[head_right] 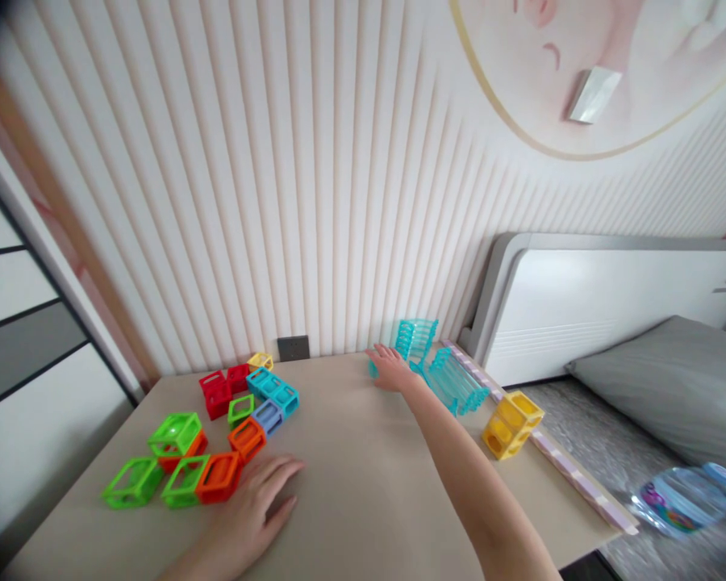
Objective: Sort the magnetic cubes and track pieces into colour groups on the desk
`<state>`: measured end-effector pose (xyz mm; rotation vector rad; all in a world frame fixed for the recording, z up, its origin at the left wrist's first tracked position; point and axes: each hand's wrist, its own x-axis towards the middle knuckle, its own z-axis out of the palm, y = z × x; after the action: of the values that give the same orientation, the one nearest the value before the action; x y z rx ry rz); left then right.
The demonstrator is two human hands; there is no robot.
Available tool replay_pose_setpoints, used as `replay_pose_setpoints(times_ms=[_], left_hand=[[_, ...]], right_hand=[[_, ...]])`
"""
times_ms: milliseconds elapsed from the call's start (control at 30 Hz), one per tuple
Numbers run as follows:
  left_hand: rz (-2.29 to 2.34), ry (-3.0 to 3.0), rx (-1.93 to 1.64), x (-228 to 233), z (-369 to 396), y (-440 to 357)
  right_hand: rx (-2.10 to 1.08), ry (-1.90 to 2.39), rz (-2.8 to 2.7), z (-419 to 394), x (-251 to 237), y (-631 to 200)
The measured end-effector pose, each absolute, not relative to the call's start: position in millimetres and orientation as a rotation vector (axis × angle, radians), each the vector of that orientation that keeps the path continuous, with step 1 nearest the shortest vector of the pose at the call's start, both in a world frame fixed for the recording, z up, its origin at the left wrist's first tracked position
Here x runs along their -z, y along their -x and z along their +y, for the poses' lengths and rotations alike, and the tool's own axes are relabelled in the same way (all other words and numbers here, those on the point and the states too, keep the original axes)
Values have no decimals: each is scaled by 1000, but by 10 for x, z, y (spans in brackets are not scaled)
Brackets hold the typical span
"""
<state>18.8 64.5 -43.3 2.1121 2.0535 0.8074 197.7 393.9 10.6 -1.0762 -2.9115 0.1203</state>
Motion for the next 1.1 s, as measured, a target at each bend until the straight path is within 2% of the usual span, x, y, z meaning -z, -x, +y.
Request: replay_pose_setpoints(times_ms=[200, 400, 767, 1100], left_hand=[[2077, -2145, -829, 461, 652, -197], [2100, -2196, -817, 462, 673, -178], [2077, -2237, -813, 532, 678, -134], [2038, -2087, -781, 321, 644, -238]], right_hand=[[90, 1276, -2644, 3520, 149, -2015], [146, 1383, -2533, 3677, 198, -1868], [154, 1370, -2509, 3976, 182, -1804], [87, 1321, -2506, 3862, 132, -1782]])
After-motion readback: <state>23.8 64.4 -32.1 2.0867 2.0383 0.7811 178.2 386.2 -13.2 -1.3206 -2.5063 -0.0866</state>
